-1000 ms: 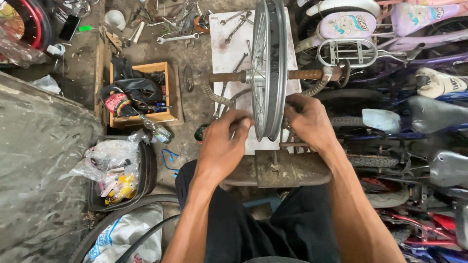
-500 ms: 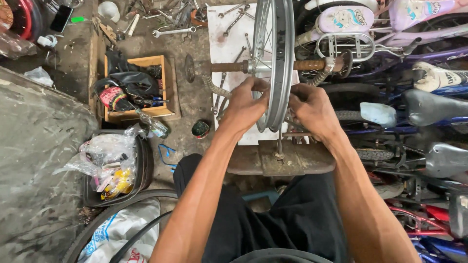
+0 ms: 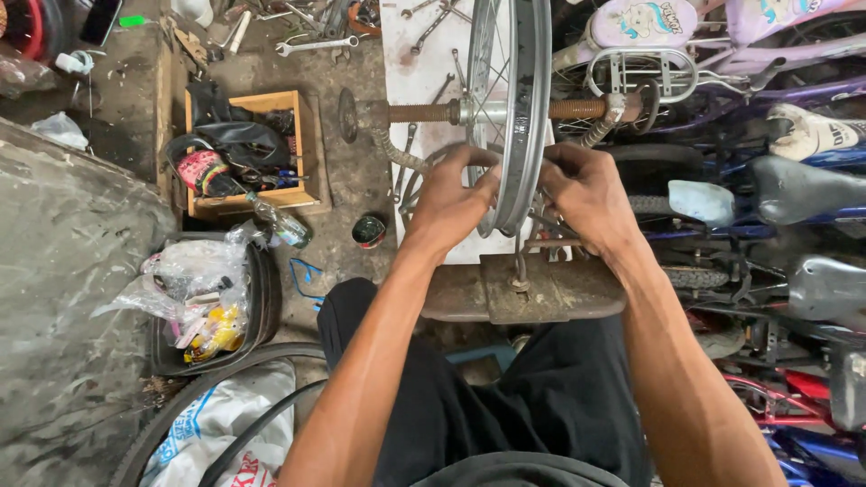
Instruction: The person works on a bicycle wheel mounted on a repair stand, using a spoke wrench to tighten and adjust the spokes. They rotate the wheel to access different sections and continue adjusting the tension of the spokes.
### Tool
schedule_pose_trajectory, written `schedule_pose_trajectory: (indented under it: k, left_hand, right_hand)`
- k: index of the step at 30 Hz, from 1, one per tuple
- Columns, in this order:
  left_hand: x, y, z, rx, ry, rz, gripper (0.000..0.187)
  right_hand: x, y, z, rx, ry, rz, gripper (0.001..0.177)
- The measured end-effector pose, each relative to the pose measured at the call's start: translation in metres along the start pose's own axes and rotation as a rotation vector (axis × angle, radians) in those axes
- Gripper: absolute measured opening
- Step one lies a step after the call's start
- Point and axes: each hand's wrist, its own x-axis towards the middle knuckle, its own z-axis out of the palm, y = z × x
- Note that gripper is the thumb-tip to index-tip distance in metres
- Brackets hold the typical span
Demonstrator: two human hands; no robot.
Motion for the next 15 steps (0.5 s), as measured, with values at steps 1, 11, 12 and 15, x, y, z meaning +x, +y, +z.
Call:
schedule_pose_trajectory:
  k: [1,11,12,15]
  left_hand:
    - [0.0,0.0,-0.001,0.206,0.04,0.153,0.024]
    - [0.005,0.001,-0.001,0.128,-0.031,-0.05,0.022]
    - [0.005,0.0,-0.001,0.169,-0.019,0.022,0.022]
    - [0.002,0.01,-0.003,0.185,-0.048,0.027,0.024]
  right_hand:
    - [-0.001,-0.003,-0.001,-0.009,0.032,-0.028,0.023]
    - [-0.112,0.001,-0.004,0.372,0.473,-0.156,0.017]
    - [-0.112,0.005,0.004,0.34,0.512,-0.21,0.016]
    - [-0.107,0.007,0.019,0.283,0.578,-0.291,0.014]
